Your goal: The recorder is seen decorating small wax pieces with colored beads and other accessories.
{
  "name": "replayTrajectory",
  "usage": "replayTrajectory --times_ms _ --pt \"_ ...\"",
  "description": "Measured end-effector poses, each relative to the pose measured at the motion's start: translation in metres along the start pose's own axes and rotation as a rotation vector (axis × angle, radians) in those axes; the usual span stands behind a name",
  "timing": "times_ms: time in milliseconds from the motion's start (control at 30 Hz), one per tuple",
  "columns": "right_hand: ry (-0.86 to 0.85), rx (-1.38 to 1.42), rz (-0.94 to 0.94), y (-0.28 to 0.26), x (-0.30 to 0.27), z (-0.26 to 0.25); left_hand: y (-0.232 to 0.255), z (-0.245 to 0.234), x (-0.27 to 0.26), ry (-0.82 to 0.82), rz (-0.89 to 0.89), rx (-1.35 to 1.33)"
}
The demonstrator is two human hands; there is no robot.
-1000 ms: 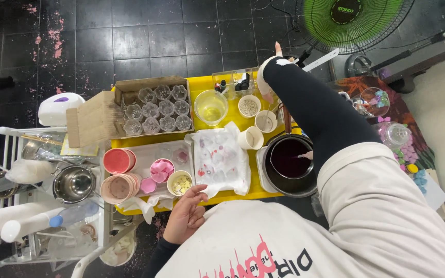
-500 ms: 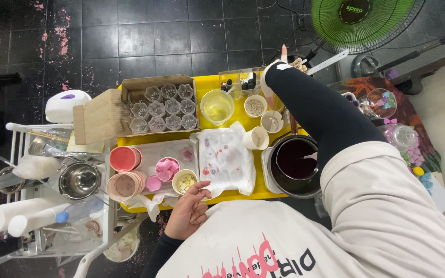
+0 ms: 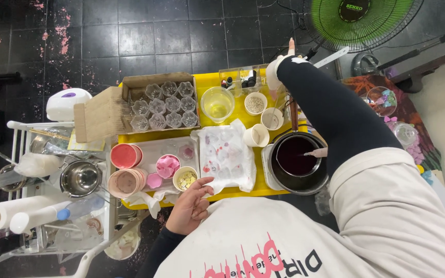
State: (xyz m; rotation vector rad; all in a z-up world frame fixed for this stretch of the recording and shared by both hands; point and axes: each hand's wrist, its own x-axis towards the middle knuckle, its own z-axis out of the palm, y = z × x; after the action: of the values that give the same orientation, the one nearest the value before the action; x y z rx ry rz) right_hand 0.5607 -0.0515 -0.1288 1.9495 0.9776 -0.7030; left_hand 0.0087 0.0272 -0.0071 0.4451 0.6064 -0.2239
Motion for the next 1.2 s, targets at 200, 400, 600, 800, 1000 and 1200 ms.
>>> replayTrajectory --times_ms 200,400,600,800,1000,1200 --pt "-0.02 0.068 -0.01 -0.005 -0.118 -0.052 0.0 0.003 -0.001 -0.03 -0.012 0.026" --pt "0.091 0.127 0.013 0.001 -0.138 -0.05 -0.002 0.006 -0.003 -0.024 -0.017 0.043" --pt "0.335 0.209 0.01 0.005 -0.193 -0.058 -0.006 -0.003 -0.007 -0.038 -0.032 0.04" --pt "0.416 0.238 -0.368 -0.058 -0.338 -0.067 0.003 -0.003 -0.005 0.029 -0.04 0.048" --pt "0.42 0.281 -0.52 -0.176 -0.388 -0.025 0.006 -0.021 -0.003 0.067 -0.053 0.081" --pt "0.543 0.54 -0.535 -0.248 -0.354 0.013 0.001 -0.037 -0.007 0.063 -0.035 0.056"
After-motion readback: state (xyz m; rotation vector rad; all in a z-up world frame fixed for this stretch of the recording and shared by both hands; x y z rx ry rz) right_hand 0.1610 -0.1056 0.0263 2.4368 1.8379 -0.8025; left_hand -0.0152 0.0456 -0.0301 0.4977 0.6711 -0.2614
